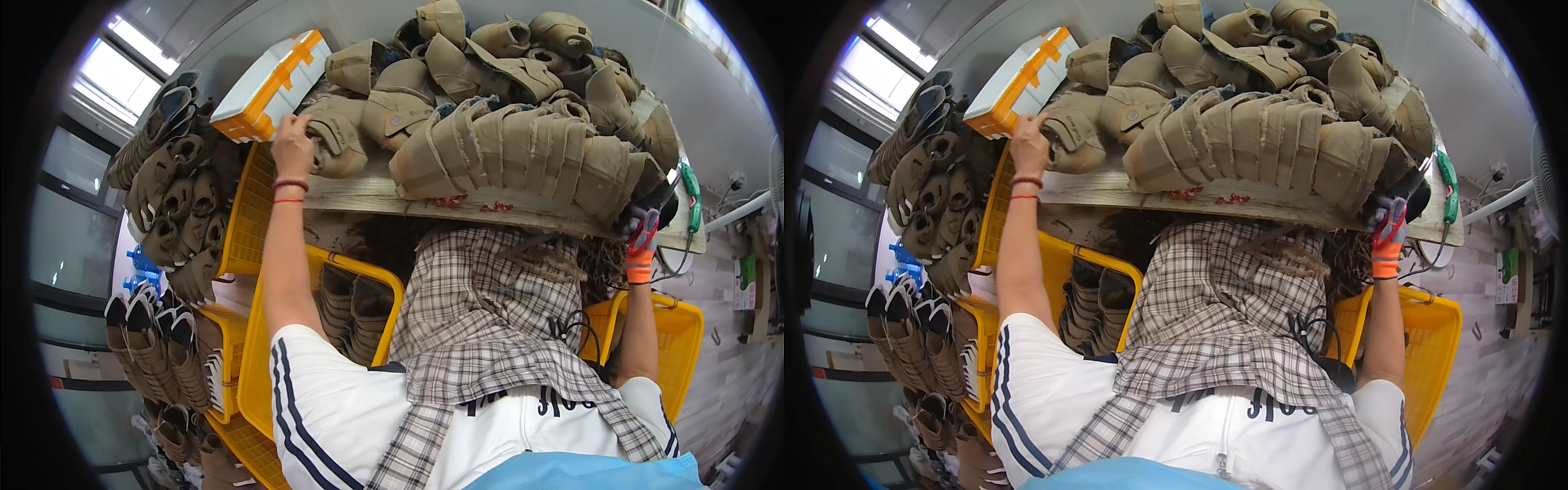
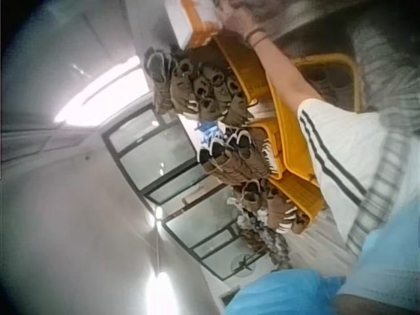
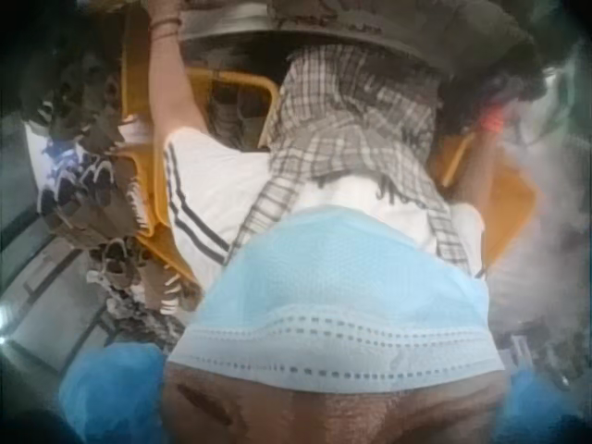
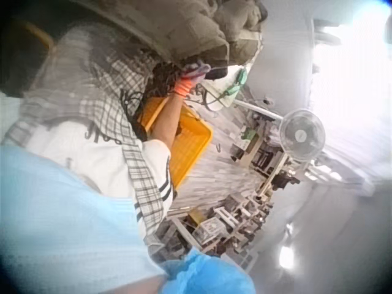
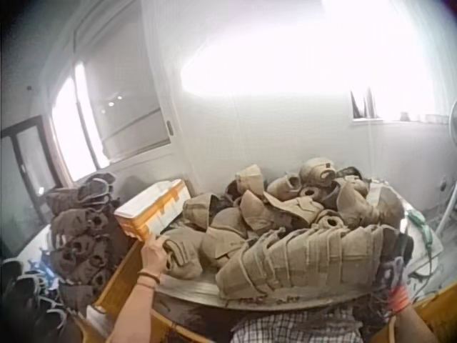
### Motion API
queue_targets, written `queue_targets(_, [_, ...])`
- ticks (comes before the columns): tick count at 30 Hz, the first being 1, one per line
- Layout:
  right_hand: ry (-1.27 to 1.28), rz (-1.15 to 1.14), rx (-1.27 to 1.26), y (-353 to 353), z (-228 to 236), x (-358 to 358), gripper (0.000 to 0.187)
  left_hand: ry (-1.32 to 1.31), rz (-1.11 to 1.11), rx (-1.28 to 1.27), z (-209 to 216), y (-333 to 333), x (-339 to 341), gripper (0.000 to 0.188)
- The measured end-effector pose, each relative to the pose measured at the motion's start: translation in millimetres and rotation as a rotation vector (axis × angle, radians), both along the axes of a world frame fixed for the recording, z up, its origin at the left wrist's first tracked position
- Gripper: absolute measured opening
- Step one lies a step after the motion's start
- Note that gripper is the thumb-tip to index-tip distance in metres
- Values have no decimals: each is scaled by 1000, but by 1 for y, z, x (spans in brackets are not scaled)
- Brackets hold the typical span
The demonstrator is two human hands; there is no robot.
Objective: The person uses a green electric trimmer to shave the interior lining of beige boots, then switches to red-handled scissors to cut away excess material from the inside. The person handles multiple boots one at a time, placing trimmed pieces into a yellow bin.
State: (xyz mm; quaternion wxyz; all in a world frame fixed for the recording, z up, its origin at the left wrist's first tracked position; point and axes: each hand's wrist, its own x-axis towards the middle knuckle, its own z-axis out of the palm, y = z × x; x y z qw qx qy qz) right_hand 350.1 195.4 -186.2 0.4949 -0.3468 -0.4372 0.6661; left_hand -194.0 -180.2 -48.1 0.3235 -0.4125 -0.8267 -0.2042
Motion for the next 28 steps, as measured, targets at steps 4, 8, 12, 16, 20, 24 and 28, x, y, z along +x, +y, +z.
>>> queue_targets(4, [7, 25, 20, -3, 16, 34, 45, -104, 56, 177, 73, -69, -5, 35])
queue_targets(8, [45, 137, 89, -24, 37, 40, 39, -1003, 106, 257, 104, -120, 53, 35])
queue_targets(12, [-301, 361, 474, -103, 88, 2, 36, -1257, -127, 197, 66, -123, 119, 28])
queue_targets(16, [-489, 654, 606, -186, 99, -54, 33, -750, -125, -102, 28, -108, 213, 41])
queue_targets(20, [-885, 965, 730, -234, 105, -59, 34, -656, -139, -219, 5, -81, 274, 44])
queue_targets(24, [-881, 1079, 808, -247, 88, -47, 38, -760, -109, -470, -16, -82, 317, 55])
queue_targets(28, [-1118, 1267, 793, -241, 96, -39, 44, -775, -180, -717, -34, -90, 323, 54])
